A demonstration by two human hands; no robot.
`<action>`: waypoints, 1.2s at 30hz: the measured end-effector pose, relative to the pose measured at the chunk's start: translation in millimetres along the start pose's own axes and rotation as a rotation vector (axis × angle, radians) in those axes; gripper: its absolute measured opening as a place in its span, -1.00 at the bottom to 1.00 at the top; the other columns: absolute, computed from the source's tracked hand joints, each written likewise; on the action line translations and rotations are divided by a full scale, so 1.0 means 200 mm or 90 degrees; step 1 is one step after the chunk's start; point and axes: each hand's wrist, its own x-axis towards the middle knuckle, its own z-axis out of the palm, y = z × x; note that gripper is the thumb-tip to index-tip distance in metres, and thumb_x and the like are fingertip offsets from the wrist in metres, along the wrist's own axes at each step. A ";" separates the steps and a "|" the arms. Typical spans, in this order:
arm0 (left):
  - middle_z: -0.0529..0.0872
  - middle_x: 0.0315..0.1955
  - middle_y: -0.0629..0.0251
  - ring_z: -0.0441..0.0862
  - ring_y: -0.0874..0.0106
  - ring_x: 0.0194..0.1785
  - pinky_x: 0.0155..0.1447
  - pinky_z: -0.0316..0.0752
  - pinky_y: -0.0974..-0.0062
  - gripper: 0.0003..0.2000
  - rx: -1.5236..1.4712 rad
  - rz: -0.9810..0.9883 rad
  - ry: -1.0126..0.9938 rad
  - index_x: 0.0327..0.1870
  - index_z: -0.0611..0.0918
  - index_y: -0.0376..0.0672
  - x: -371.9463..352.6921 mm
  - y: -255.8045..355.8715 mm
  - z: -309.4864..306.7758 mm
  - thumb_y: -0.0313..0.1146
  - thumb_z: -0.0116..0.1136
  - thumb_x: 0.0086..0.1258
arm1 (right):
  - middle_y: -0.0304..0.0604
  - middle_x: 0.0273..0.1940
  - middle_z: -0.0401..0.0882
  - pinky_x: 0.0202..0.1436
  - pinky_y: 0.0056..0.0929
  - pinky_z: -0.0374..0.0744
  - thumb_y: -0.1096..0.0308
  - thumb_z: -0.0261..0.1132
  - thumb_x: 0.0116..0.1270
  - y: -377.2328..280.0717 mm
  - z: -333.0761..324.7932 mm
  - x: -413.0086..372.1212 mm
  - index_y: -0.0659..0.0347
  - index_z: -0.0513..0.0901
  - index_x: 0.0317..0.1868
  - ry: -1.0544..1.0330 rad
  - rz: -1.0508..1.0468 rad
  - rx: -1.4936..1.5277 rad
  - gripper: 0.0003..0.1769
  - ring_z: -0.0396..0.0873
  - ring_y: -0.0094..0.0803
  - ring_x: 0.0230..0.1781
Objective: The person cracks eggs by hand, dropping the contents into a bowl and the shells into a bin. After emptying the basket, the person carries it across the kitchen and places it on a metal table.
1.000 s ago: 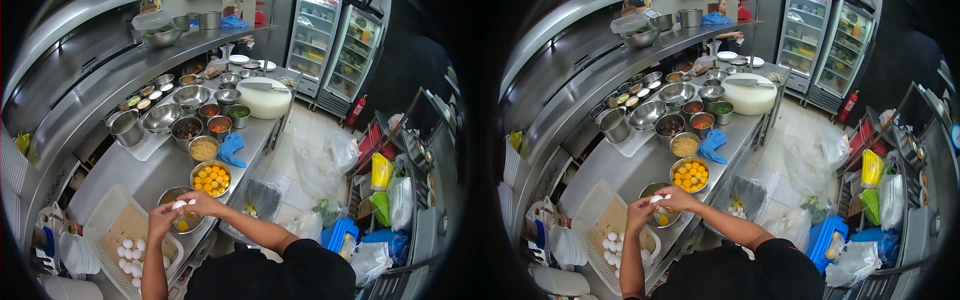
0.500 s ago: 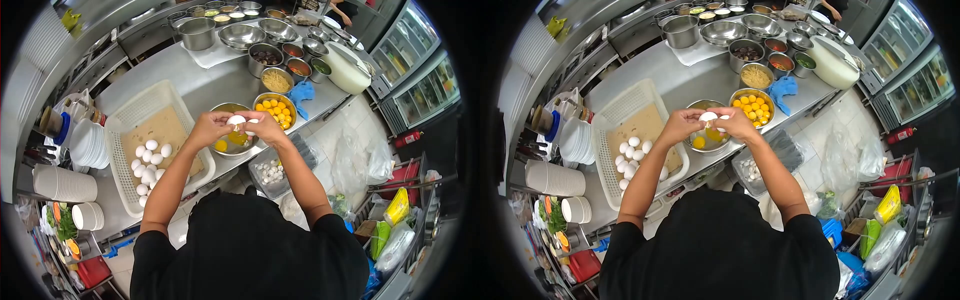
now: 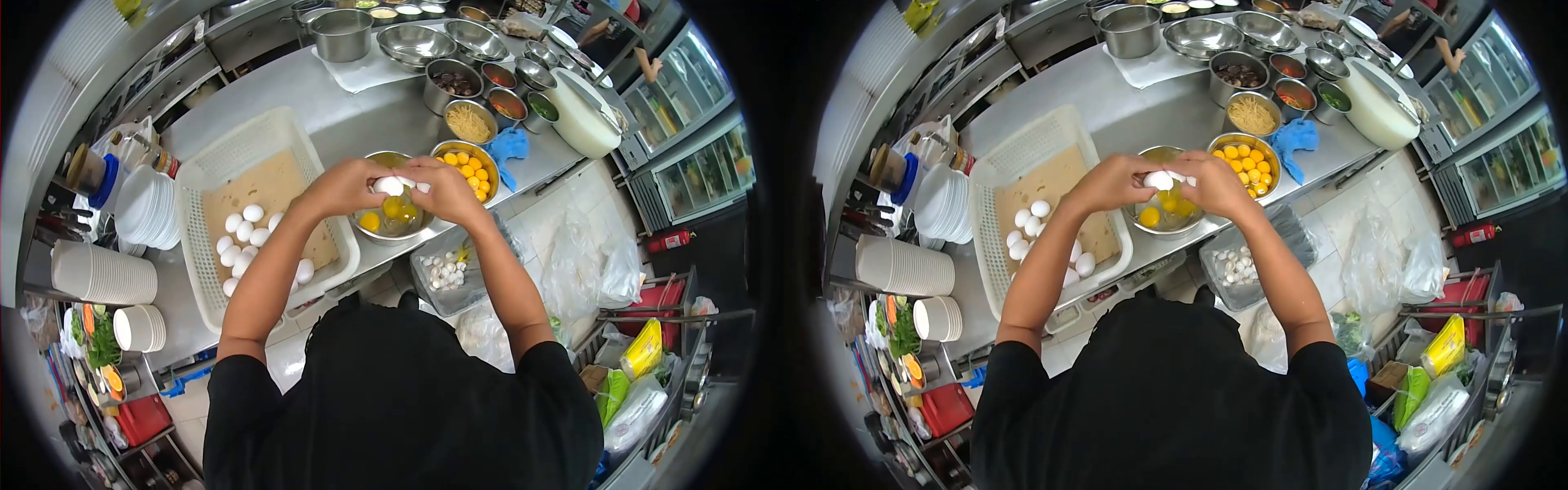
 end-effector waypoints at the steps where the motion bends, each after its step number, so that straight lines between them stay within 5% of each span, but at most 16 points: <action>1: 0.74 -0.31 0.15 0.69 0.32 -0.25 -0.14 0.55 0.41 -0.70 0.165 0.024 -0.020 -0.09 0.68 -0.25 0.01 0.02 -0.01 -0.48 0.26 0.10 | 0.05 -0.02 0.62 0.02 -0.27 0.58 0.50 0.26 0.07 -0.02 0.01 0.01 0.10 0.65 0.09 -0.003 -0.013 -0.092 -0.51 0.61 -0.06 -0.04; 5: 0.68 -0.32 -0.05 0.61 -0.01 -0.19 -0.05 0.51 0.17 -0.76 0.358 0.029 -0.012 -0.27 0.67 -0.28 0.03 -0.03 0.05 -0.41 0.26 0.02 | 0.04 -0.03 0.60 0.02 -0.21 0.57 0.52 0.25 0.09 0.02 0.09 0.00 0.13 0.68 0.01 -0.004 -0.010 -0.218 -0.59 0.59 0.01 -0.06; 9: 0.68 -0.35 -0.02 0.64 0.06 -0.22 -0.08 0.53 0.25 -0.77 0.339 -0.006 -0.001 -0.25 0.67 -0.26 0.03 0.00 0.06 -0.41 0.28 0.05 | 0.04 -0.04 0.61 0.05 -0.25 0.56 0.50 0.27 0.11 0.00 0.08 -0.03 0.18 0.67 0.03 0.009 0.023 -0.160 -0.59 0.60 -0.01 -0.06; 13: 0.68 -0.29 0.12 0.65 0.25 -0.25 -0.12 0.53 0.36 -0.65 -0.010 0.105 0.133 -0.14 0.60 -0.23 0.06 0.08 0.24 -0.21 0.40 0.18 | 0.01 0.03 0.62 0.14 -0.33 0.50 0.44 0.33 0.15 -0.09 -0.10 -0.22 0.28 0.61 0.08 0.086 0.085 0.020 -0.56 0.59 -0.13 0.02; 18: 0.66 -0.15 0.09 0.62 0.18 -0.02 0.06 0.49 0.32 -0.67 0.059 0.199 0.092 -0.07 0.62 -0.19 0.03 0.34 0.56 -0.16 0.28 0.28 | -0.13 -0.10 0.58 0.04 -0.44 0.52 0.47 0.38 0.12 -0.10 -0.28 -0.73 0.33 0.52 0.04 0.169 0.344 0.096 -0.55 0.55 -0.42 -0.08; 19: 0.66 -0.15 0.09 0.62 0.18 -0.02 0.06 0.49 0.32 -0.67 0.064 0.190 0.095 -0.07 0.62 -0.19 0.01 0.29 0.52 -0.16 0.28 0.28 | -0.09 -0.10 0.62 0.06 -0.40 0.52 0.45 0.40 0.13 -0.11 -0.29 -0.79 0.34 0.54 0.06 0.125 0.452 0.140 -0.54 0.57 -0.35 -0.05; 20: 0.66 -0.11 0.11 0.62 0.21 0.00 0.09 0.49 0.34 -0.69 0.039 0.153 0.093 -0.04 0.63 -0.19 -0.02 0.22 0.44 -0.19 0.25 0.31 | -0.04 -0.10 0.66 0.06 -0.34 0.52 0.40 0.44 0.14 0.07 -0.22 -0.94 0.35 0.63 -0.03 0.174 0.290 -0.037 -0.62 0.61 -0.26 -0.05; 21: 0.67 -0.08 0.12 0.62 0.24 0.02 0.11 0.49 0.36 -0.71 0.013 0.124 0.083 -0.02 0.64 -0.19 -0.05 0.16 0.35 -0.22 0.21 0.33 | -0.02 -0.11 0.67 0.07 -0.31 0.52 0.37 0.45 0.13 0.14 -0.18 -1.02 0.36 0.66 -0.10 0.173 0.345 -0.107 -0.66 0.62 -0.22 -0.06; 22: 0.68 -0.05 0.18 0.60 0.32 0.04 0.15 0.48 0.38 -0.74 -0.107 -0.056 0.128 -0.03 0.65 -0.24 -0.15 0.16 0.21 -0.30 0.19 0.35 | 0.01 -0.12 0.68 0.08 -0.28 0.51 0.35 0.46 0.13 0.20 -0.16 -1.12 0.36 0.70 -0.17 0.176 0.410 -0.184 -0.70 0.63 -0.18 -0.06; 23: 0.67 -0.03 0.20 0.58 0.36 0.07 0.18 0.46 0.38 -0.73 -0.093 -0.171 0.210 0.00 0.63 -0.25 -0.21 -0.13 0.09 -0.41 0.18 0.30 | 0.02 -0.16 0.68 0.07 -0.30 0.52 0.32 0.42 0.18 0.33 -0.10 -1.24 0.38 0.71 -0.26 0.278 0.485 -0.049 -0.74 0.63 -0.21 -0.12; 24: 0.65 -0.02 0.16 0.57 0.33 0.10 0.20 0.45 0.40 -0.66 0.020 -0.084 0.218 0.05 0.61 -0.25 -0.30 -0.26 -0.10 -0.51 0.17 0.21 | -0.05 -0.19 0.69 -0.01 -0.34 0.57 0.29 0.37 0.25 0.35 -0.12 -1.28 0.34 0.72 -0.22 0.265 0.568 0.073 -0.75 0.63 -0.32 -0.16; 25: 0.60 0.08 0.01 0.50 0.11 0.19 0.29 0.37 0.30 -0.52 0.229 -0.111 0.231 0.13 0.57 -0.23 -0.45 -0.54 -0.24 -0.60 0.05 0.09 | -0.15 -0.23 0.68 -0.14 -0.40 0.59 0.24 0.33 0.27 0.28 -0.11 -1.26 0.26 0.72 -0.16 0.394 0.601 0.349 -0.74 0.62 -0.42 -0.19; 27: 0.56 0.14 -0.01 0.45 0.06 0.25 0.36 0.30 0.28 -0.46 0.468 -0.268 0.128 0.15 0.58 -0.19 -0.68 -0.80 -0.45 -0.55 0.22 0.00 | -0.25 -0.19 0.63 -0.22 -0.45 0.58 0.20 0.32 0.29 0.12 -0.12 -1.14 0.23 0.53 0.18 0.507 0.625 0.491 -0.50 0.60 -0.47 -0.23; 31: 0.71 -0.05 0.13 0.63 0.26 0.07 0.22 0.45 0.32 -0.52 0.331 -0.287 -0.072 0.02 0.65 -0.22 -0.71 -1.09 -0.60 -0.35 0.46 0.00 | -0.02 -0.13 0.63 -0.03 -0.30 0.64 0.34 0.23 0.37 0.21 -0.07 -1.12 0.32 0.55 0.04 0.520 0.352 1.031 -0.70 0.63 -0.26 -0.09; 33: 0.71 -0.12 0.13 0.65 0.28 -0.02 0.11 0.51 0.36 -0.56 0.311 -0.275 -0.060 -0.01 0.65 -0.26 -0.70 -1.16 -0.57 -0.44 0.41 -0.01 | 0.10 -0.08 0.62 0.15 -0.22 0.62 0.35 0.24 0.34 0.20 -0.06 -1.04 0.37 0.58 -0.06 0.532 0.361 1.113 -0.74 0.60 -0.07 0.04; 36: 0.70 -0.23 0.16 0.65 0.30 -0.13 -0.02 0.54 0.41 -0.59 0.284 -0.309 -0.002 -0.01 0.63 -0.28 -0.64 -1.15 -0.54 -0.51 0.32 0.03 | 0.14 -0.12 0.62 -0.07 -0.26 0.75 0.17 0.17 0.45 0.19 -0.01 -0.94 0.41 0.52 -0.05 0.476 0.339 1.315 -0.62 0.65 -0.03 -0.03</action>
